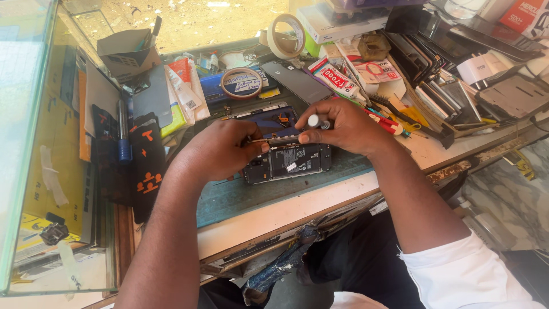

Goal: The person handles a disassembled smartphone, writes on a white label with a marker, and applies the label to the phone's back cover. They then peel off a protective film from the cover and place the labeled cover on the workbench.

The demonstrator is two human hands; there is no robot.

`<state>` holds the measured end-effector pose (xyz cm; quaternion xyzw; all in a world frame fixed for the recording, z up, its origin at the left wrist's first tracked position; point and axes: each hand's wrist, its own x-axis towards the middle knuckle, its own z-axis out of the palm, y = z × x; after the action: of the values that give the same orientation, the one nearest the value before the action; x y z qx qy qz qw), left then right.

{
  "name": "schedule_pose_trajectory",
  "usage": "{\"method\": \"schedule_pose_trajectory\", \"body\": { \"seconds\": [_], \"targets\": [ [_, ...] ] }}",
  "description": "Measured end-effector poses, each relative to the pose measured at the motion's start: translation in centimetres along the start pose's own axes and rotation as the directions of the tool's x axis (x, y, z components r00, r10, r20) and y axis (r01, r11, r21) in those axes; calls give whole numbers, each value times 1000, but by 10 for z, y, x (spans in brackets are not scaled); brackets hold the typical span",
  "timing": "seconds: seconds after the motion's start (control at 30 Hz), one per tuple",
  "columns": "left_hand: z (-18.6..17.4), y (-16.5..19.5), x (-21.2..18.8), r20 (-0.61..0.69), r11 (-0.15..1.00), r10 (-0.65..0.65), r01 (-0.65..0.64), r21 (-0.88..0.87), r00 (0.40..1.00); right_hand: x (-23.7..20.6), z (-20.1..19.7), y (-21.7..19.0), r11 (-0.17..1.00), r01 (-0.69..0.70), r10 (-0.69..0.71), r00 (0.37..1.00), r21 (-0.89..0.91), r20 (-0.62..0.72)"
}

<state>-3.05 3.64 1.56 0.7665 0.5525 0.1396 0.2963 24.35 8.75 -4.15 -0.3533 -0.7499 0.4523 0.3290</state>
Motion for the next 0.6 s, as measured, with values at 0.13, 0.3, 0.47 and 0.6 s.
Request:
{"method": "schedule_pose_trajectory", "body": {
  "seconds": [0.13, 0.3, 0.47, 0.6],
  "targets": [
    [0, -1, -1, 39, 998, 43, -45, 42, 998, 0, 1, 0, 977, -212, 213, 975, 13, -59],
    [-1, -3, -3, 20, 990, 15, -18, 141, 1000, 1, 1, 6, 991, -135, 135, 989, 12, -56],
    [1, -8, 0, 36, 975, -28, 19, 223, 999, 1, -2, 14, 999, -44, 43, 999, -7, -27],
    [6, -7, 5, 49, 954, 52, -65, 292, 997, 1, -2, 17, 986, -33, 22, 997, -161, -71]
  ]
}}
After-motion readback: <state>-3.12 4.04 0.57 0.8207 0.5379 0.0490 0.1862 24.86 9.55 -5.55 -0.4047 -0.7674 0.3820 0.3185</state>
